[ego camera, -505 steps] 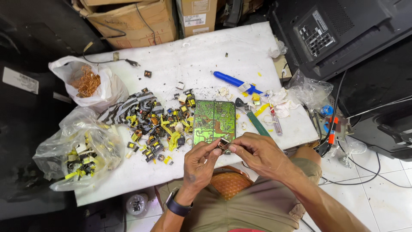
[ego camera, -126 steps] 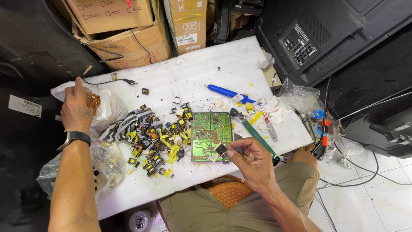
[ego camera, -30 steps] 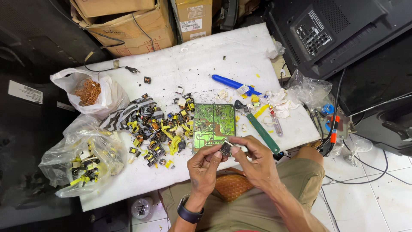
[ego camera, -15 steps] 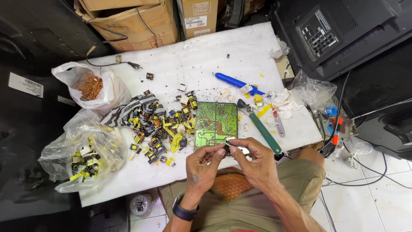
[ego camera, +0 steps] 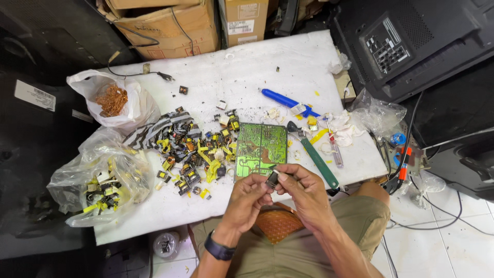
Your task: The person removes small electronic components from a green circuit board using a screwdriver and places them into a plastic bag. They handle several components one at a time, occasionally flipping the board and using the screwdriver to pry or scrape parts.
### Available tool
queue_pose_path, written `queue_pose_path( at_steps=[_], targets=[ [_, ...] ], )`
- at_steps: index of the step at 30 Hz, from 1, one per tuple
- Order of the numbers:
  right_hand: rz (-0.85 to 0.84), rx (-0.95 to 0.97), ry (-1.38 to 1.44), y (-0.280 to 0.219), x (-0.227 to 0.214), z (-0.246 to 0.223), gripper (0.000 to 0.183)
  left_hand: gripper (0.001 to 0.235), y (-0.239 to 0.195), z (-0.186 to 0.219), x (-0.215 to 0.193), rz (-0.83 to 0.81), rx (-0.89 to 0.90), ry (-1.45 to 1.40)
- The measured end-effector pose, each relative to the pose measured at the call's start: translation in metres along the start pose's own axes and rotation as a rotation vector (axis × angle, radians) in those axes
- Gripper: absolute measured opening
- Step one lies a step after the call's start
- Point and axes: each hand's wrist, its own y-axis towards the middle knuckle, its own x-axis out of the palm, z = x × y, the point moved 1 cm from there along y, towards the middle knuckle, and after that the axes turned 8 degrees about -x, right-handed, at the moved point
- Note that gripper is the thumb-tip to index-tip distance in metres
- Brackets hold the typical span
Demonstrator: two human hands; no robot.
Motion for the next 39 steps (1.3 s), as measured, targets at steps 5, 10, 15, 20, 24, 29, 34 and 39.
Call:
queue_pose_path(
  at_steps=[5, 10, 15, 20, 24, 29, 34, 39],
  targets=[
    [0.182, 0.015, -0.037, -0.005, 0.007, -0.003, 0.025, 0.018, -0.007, 0.001, 0.014, 0.184, 0.193, 0.288],
    [0.209, -0.084, -0.209, -0.005, 0.004, -0.002, 0.024, 0.015, -0.022, 0.024, 0.030, 0.135, 0.116, 0.546],
    [0.088, -0.085, -0.209, -0.008, 0.003, -0.002, 0.025, 0.016, -0.012, 0.023, 0.019, 0.287, 0.313, 0.418],
    [0.200, -0.040, 0.126, 0.000, 0.001, 0.018, 0.024, 0.015, -0.004, 0.001, 0.012, 0.435, 0.340, 0.202],
    [0.351, -0.051, 0.346, 0.003, 0.000, 0.022, 0.019, 0.020, -0.017, 0.005, 0.030, 0.327, 0.463, 0.608],
    [0.283, -0.092, 0.148, -0.006, 0.000, 0.015, 0.020, 0.011, -0.031, 0.024, 0.059, 0.057, 0.634, 1.114],
    [0.327, 0.009, 0.347, 0.002, 0.000, 0.013, 0.024, 0.014, -0.030, 0.023, 0.052, 0.186, 0.563, 1.263],
    [0.265, 0.108, 0.391, 0.001, -0.004, 0.016, 0.029, 0.026, -0.029, 0.020, 0.035, 0.224, 0.729, 1.309]
  ],
)
